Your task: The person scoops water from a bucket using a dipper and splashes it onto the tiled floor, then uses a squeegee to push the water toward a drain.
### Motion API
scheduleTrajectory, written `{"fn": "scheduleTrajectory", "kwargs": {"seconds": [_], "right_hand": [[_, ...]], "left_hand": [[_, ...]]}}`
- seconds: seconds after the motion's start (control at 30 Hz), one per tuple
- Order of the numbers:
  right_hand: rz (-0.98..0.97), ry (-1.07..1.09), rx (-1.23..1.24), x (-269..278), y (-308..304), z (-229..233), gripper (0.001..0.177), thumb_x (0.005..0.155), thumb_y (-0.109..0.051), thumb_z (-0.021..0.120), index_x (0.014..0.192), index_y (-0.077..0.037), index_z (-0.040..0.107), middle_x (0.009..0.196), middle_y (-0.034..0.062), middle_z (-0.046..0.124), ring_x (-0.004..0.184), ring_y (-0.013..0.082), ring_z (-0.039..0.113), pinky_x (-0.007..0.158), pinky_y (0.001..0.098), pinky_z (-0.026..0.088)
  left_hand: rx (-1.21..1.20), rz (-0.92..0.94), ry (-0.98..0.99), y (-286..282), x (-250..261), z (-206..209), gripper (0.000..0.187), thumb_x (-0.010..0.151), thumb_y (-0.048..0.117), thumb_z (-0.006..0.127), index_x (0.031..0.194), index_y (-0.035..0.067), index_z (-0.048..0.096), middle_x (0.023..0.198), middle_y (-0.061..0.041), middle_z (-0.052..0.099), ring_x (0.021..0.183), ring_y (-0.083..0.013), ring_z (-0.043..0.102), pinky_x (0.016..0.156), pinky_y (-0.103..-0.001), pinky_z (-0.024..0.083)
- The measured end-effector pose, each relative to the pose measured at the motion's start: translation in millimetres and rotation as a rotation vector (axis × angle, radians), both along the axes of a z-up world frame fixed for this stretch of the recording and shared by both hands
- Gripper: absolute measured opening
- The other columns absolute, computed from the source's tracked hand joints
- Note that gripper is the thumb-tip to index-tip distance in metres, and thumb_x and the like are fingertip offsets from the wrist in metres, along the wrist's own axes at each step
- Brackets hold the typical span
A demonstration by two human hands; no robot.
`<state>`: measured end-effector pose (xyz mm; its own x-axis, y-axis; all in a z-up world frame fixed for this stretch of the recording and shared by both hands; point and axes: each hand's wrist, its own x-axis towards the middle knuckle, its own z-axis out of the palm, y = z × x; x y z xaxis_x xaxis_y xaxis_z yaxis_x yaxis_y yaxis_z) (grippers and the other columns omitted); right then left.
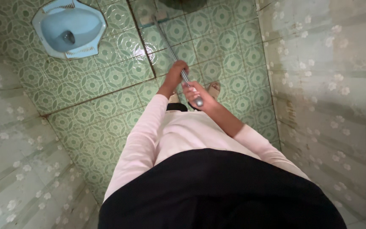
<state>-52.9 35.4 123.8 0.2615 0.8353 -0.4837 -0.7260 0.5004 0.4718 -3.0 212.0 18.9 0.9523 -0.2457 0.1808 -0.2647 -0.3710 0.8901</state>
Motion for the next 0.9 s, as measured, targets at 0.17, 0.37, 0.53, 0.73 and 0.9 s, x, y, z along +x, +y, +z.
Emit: {"fn": "scheduleTrajectory", "kwargs": {"seconds": [0.17, 0.37, 0.53, 0.73, 0.9], "right_hand": [[-0.008, -0.09, -0.134, 13, 12, -59, 0.013, 0.105, -0.015, 0.054, 0.108, -0.003, 0.057, 0.076, -0.0025, 0.052, 0.057, 0.005, 0.049, 0.044, 0.0186, 0.043], [-0.104, 0.107, 0.154, 10, -37, 4, 0.016, 0.109, -0.014, 0.049, 0.11, 0.002, 0.052, 0.079, 0.002, 0.048, 0.058, 0.0066, 0.047, 0.049, 0.0191, 0.045], [-0.008, -0.03, 0.126, -2, -25, -18, 0.017, 0.109, -0.018, 0.051, 0.108, -0.001, 0.056, 0.077, -0.0003, 0.05, 0.056, 0.006, 0.047, 0.049, 0.0207, 0.045], [0.104, -0.218, -0.394, -12, 6, -64, 0.044, 0.095, -0.034, 0.055, 0.116, 0.004, 0.061, 0.077, 0.0047, 0.061, 0.06, 0.0125, 0.059, 0.048, 0.0218, 0.05], [0.236, -1.264, -1.149, -5, -15, 24, 0.04, 0.087, -0.021, 0.062, 0.118, 0.004, 0.06, 0.097, 0.0153, 0.065, 0.086, 0.0292, 0.065, 0.073, 0.0374, 0.053]], "left_hand": [[0.069, 0.03, -0.265, 3, 30, -38, 0.024, 0.064, -0.005, 0.064, 0.086, 0.004, 0.06, 0.089, -0.016, 0.063, 0.093, -0.0412, 0.062, 0.103, -0.05, 0.048], [0.07, -0.024, 0.05, -26, 11, -18, 0.018, 0.082, 0.007, 0.077, 0.082, 0.003, 0.06, 0.089, -0.021, 0.062, 0.094, -0.0453, 0.062, 0.091, -0.05, 0.049], [-0.042, 0.013, -0.041, -24, -9, -17, 0.016, 0.08, 0.003, 0.078, 0.08, 0.004, 0.062, 0.084, -0.021, 0.063, 0.091, -0.0435, 0.063, 0.111, -0.049, 0.048], [0.137, -0.027, -0.113, -7, -1, -32, 0.023, 0.072, 0.008, 0.082, 0.079, 0.003, 0.061, 0.094, -0.021, 0.066, 0.112, -0.0507, 0.059, 0.094, -0.048, 0.048], [0.061, -0.065, 0.009, -4, -2, 1, 0.021, 0.083, 0.013, 0.08, 0.082, 0.003, 0.06, 0.093, -0.017, 0.063, 0.1, -0.0428, 0.063, 0.091, -0.048, 0.052]]}}
